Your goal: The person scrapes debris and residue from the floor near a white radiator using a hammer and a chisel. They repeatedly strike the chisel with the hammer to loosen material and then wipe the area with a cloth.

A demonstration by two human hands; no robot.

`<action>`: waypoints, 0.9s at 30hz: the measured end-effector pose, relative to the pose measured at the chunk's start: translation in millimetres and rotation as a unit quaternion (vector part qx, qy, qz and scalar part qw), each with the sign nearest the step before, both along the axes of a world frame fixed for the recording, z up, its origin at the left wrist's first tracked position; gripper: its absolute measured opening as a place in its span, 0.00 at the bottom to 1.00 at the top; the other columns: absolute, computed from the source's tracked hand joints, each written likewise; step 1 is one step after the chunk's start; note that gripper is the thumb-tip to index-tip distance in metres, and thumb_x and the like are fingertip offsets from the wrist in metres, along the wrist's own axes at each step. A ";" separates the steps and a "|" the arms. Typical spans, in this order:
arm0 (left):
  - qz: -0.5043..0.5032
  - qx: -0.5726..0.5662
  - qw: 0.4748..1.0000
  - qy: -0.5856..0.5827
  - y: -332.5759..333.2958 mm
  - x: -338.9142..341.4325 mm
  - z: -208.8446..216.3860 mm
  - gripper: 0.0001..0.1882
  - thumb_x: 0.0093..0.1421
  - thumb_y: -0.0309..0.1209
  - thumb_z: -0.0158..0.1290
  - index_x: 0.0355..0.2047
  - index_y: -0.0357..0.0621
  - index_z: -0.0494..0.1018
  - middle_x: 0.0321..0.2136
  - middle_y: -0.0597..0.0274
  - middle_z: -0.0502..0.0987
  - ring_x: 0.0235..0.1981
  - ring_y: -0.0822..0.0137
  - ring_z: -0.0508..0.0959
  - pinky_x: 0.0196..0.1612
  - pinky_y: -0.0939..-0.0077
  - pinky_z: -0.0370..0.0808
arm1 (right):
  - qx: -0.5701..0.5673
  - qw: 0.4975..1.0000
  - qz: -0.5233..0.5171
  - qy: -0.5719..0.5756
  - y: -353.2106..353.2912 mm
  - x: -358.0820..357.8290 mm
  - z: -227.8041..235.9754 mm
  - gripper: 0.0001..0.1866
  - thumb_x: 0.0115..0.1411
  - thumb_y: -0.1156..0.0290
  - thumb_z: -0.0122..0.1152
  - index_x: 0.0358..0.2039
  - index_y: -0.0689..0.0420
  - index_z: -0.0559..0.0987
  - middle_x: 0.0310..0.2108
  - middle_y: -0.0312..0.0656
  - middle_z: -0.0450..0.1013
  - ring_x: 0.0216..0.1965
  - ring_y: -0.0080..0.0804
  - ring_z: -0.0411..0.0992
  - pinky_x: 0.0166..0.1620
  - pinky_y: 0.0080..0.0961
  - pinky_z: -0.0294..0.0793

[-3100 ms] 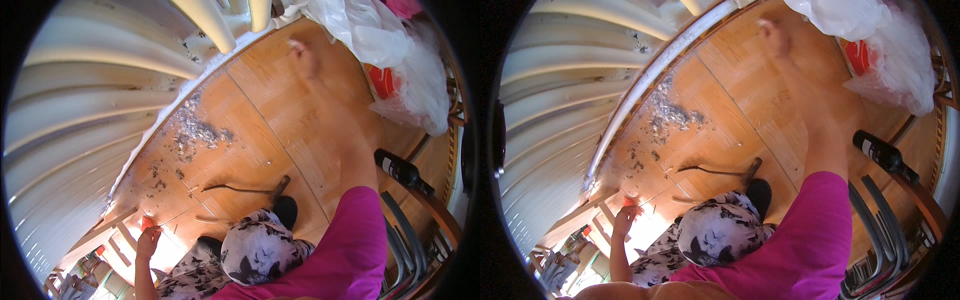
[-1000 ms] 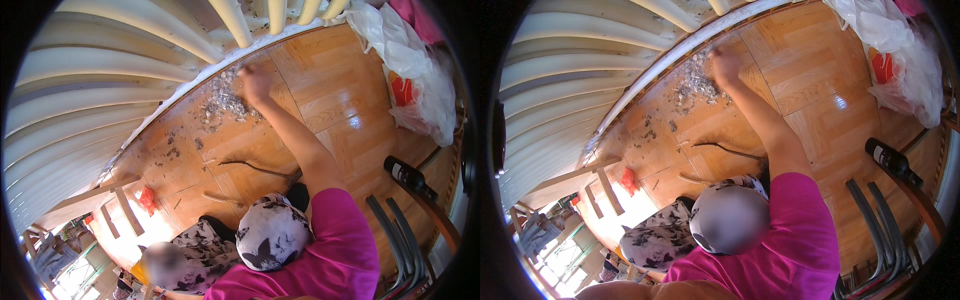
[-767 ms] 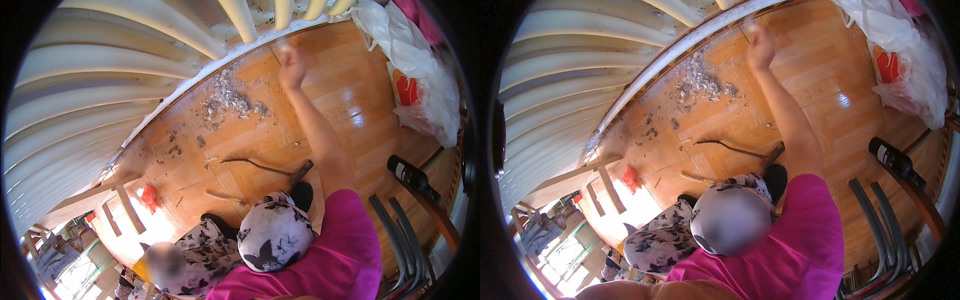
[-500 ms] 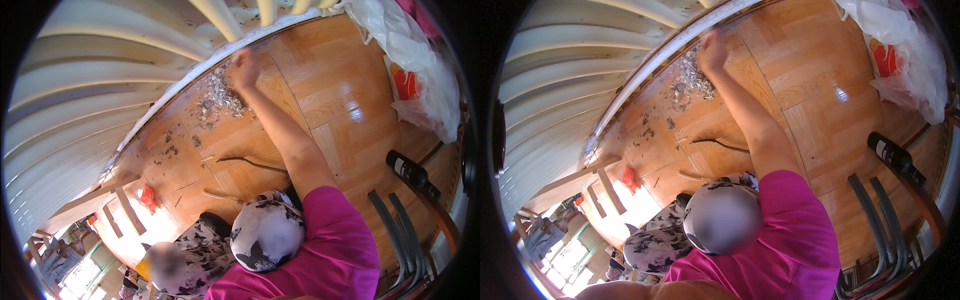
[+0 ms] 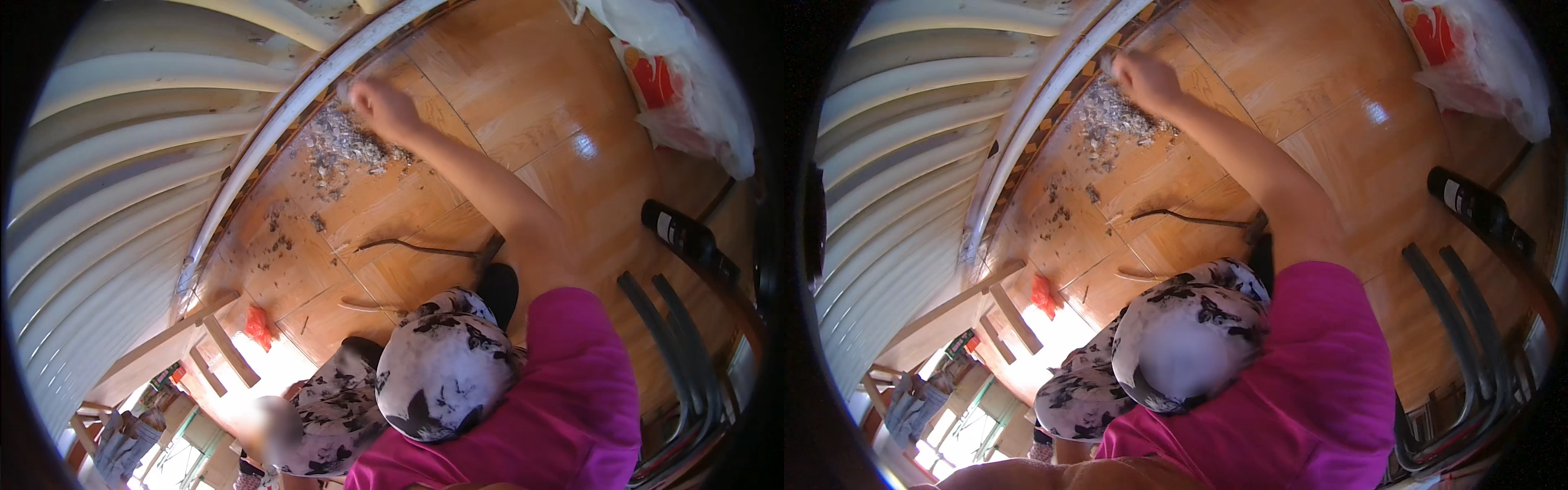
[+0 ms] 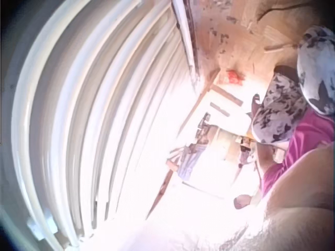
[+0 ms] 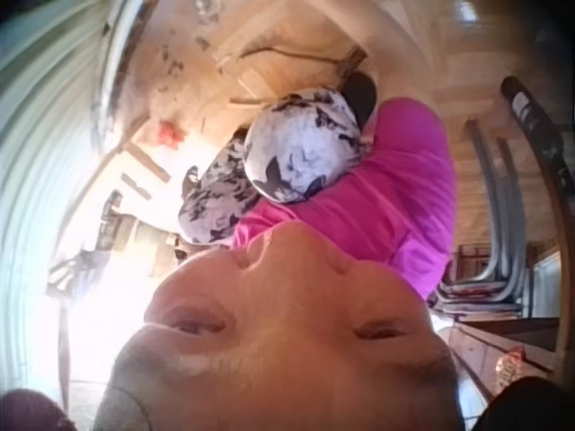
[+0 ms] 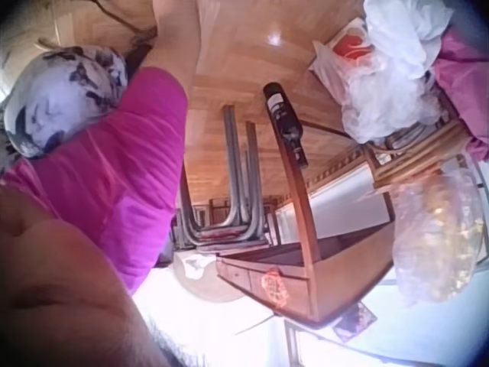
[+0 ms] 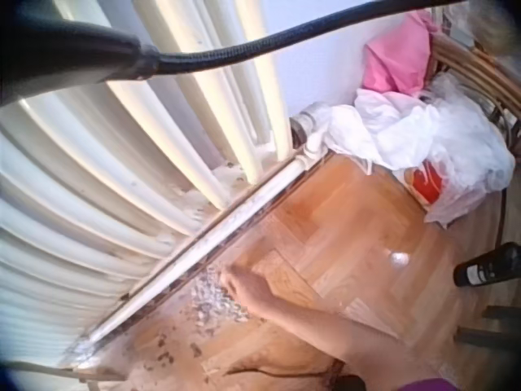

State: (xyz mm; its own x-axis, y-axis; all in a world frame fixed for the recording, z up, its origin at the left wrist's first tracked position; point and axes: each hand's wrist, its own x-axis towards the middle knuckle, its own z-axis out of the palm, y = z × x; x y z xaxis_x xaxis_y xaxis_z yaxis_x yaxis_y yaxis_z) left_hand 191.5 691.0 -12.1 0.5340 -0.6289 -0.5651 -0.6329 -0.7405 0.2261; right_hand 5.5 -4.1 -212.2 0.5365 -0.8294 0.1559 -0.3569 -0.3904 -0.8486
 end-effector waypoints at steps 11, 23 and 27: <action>-0.299 -0.017 0.954 0.012 -417.0 -33.1 -7.8 0.10 0.62 0.35 0.53 0.40 0.44 0.76 0.36 0.54 0.78 0.36 0.55 0.80 0.39 0.66 0.76 | -0.159 0.918 0.294 0.215 193.3 -162.6 -10.6 0.10 0.56 0.66 0.57 0.36 0.56 0.77 0.37 0.45 0.72 0.35 0.39 0.73 0.30 0.36 0.74; -0.375 0.030 0.926 0.033 -445.8 -179.5 -108.7 0.18 0.56 0.45 0.58 0.32 0.42 0.72 0.29 0.54 0.74 0.34 0.52 0.77 0.35 0.60 0.74 | 0.010 0.980 0.060 0.191 45.3 -239.6 43.9 0.27 0.65 0.73 0.45 0.63 0.33 0.64 0.49 0.50 0.73 0.38 0.48 0.76 0.41 0.35 0.77; -0.403 0.053 0.914 -0.003 -459.4 -207.2 -146.3 0.29 0.49 0.49 0.64 0.40 0.38 0.69 0.38 0.49 0.72 0.42 0.50 0.75 0.39 0.58 0.75 | 0.026 0.989 0.033 0.138 -55.4 -247.8 24.4 0.25 0.67 0.72 0.47 0.62 0.34 0.67 0.51 0.43 0.74 0.41 0.38 0.75 0.42 0.32 0.73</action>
State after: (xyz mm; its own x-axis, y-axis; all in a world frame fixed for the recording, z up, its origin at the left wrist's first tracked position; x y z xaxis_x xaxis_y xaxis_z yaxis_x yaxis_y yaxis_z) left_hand -15.7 231.6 -158.4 -0.0756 -0.7614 -0.6438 -0.9833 -0.0503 0.1749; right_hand -242.3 -59.5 -187.8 0.6058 -0.7942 -0.0467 -0.5538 -0.3788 -0.7415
